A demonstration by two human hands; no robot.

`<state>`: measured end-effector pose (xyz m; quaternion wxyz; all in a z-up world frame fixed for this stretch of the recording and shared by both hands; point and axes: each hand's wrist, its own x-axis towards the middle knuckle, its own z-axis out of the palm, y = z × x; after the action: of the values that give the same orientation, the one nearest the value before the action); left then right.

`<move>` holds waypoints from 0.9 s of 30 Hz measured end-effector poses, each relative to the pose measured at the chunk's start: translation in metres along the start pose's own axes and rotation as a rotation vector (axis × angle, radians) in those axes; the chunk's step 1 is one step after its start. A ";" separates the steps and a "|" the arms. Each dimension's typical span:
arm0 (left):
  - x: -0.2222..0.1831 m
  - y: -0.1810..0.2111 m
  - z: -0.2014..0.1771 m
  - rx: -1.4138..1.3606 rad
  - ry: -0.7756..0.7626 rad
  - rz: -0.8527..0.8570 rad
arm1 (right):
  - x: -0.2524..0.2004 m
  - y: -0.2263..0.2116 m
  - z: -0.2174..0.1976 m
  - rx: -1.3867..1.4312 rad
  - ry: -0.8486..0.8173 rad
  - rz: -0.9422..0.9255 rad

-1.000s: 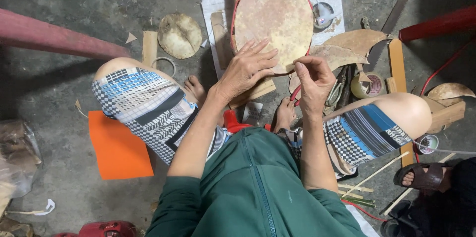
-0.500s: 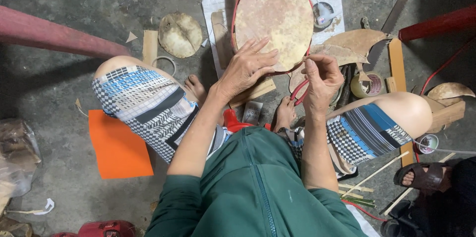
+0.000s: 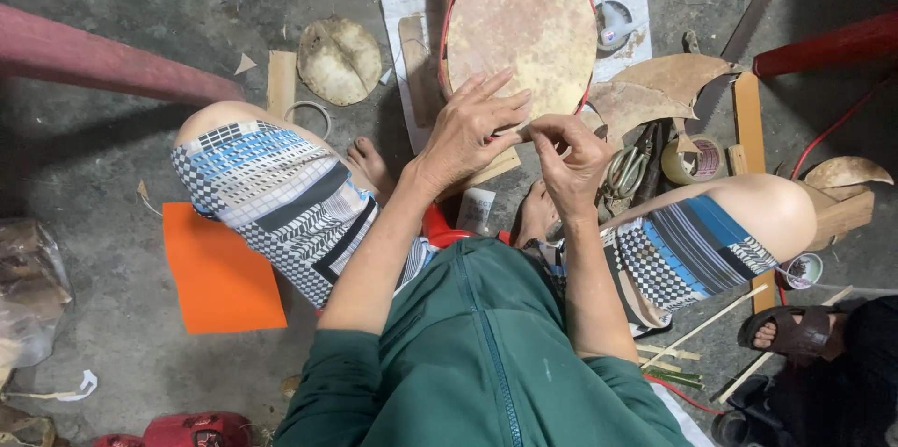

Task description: Securing a skin onto a drum frame using a hammer and pliers

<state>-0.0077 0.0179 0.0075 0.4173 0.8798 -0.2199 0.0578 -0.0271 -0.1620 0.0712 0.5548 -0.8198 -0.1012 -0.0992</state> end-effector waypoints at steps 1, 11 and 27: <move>0.000 -0.001 0.001 -0.002 0.001 -0.001 | 0.000 0.001 0.000 -0.005 -0.002 -0.013; -0.002 0.005 0.003 0.020 0.007 0.002 | -0.003 0.003 0.005 -0.231 -0.005 -0.171; -0.008 0.015 -0.007 0.085 0.032 0.049 | -0.009 0.005 0.010 -0.209 0.052 -0.215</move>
<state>-0.0210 0.0181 0.0205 0.3817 0.8900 -0.2321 0.0912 -0.0340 -0.1548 0.0601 0.4552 -0.8546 -0.1629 -0.1892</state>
